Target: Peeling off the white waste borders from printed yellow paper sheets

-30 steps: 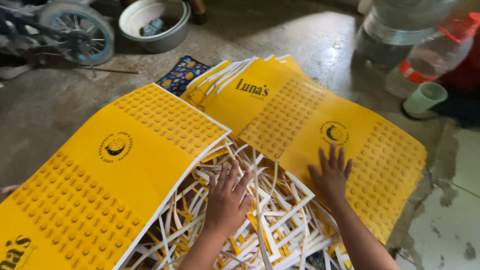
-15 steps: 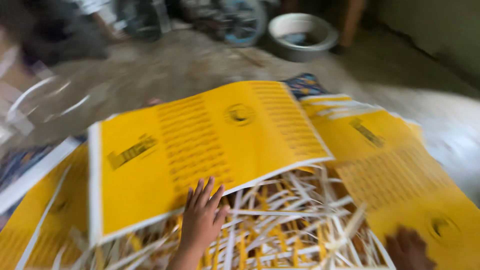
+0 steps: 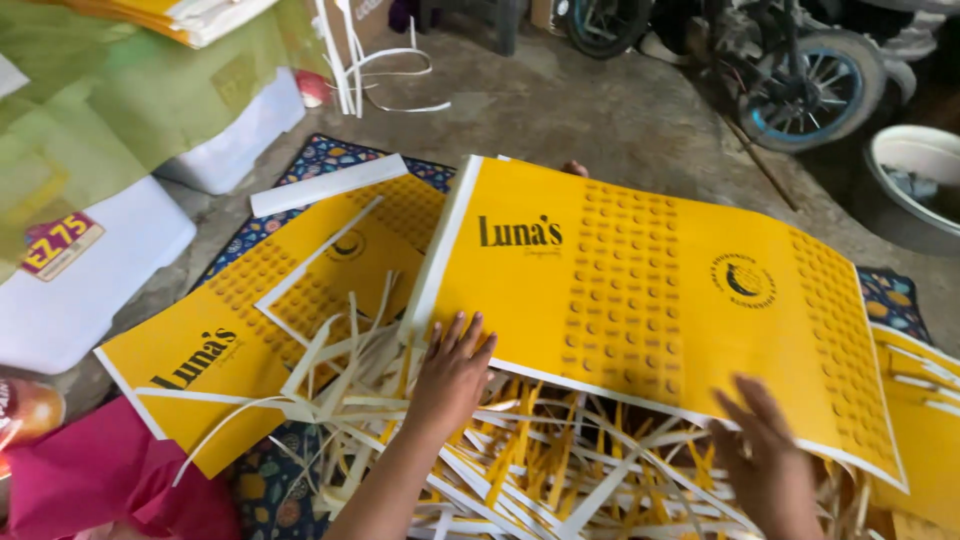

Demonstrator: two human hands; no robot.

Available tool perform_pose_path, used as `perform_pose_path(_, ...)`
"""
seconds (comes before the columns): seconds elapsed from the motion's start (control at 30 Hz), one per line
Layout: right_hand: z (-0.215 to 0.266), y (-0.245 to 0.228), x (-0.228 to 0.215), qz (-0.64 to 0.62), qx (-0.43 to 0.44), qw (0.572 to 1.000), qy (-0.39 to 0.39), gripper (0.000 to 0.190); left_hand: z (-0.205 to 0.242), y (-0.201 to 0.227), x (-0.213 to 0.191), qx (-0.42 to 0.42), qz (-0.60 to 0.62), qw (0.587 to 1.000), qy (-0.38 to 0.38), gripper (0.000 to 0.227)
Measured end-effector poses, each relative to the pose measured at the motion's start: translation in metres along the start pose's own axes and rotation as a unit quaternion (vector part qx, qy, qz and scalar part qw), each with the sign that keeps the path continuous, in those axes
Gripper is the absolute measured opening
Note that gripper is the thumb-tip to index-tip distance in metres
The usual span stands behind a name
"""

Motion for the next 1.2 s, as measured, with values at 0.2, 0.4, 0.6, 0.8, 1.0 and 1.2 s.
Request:
perform_pose_path(0.2,-0.034,-0.041,0.137,0.053,-0.102,0.952,-0.284,0.050,0.001,-0.021,0.006,-0.013,0.074,0.997,-0.033,0.056)
perform_pose_path(0.4,-0.039,-0.026,0.162,0.082,-0.208,0.921,-0.319,0.065,-0.013,-0.027,-0.001,0.024,0.089,0.995,-0.032,0.051)
perform_pose_path(0.6,-0.044,-0.015,0.160,0.059,-0.168,0.927,-0.329,0.067,-0.017,-0.032,-0.002,0.024,0.103,0.991,-0.079,0.053)
perform_pose_path(0.8,-0.045,-0.011,0.162,0.094,-0.130,0.928,-0.335,0.057,-0.012,-0.020,-0.003,0.137,-0.014,0.990,-0.011,0.048)
perform_pose_path(1.0,-0.051,-0.014,0.157,0.111,-0.087,0.919,-0.367,0.058,-0.012,-0.015,-0.011,0.204,-0.006,0.978,-0.049,0.043)
perform_pose_path(1.2,-0.054,-0.025,0.151,0.090,-0.050,0.924,-0.369,0.061,-0.025,0.008,-0.041,0.298,-0.027,0.954,0.001,0.050)
Point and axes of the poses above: each hand's wrist, its own z-axis away from the middle knuckle, its own x-axis out of the palm, y = z × x, the point moved 8 cm from there along -z, towards the middle knuckle, and after that the axes turned 8 degrees about y, right-handed, at the moved point
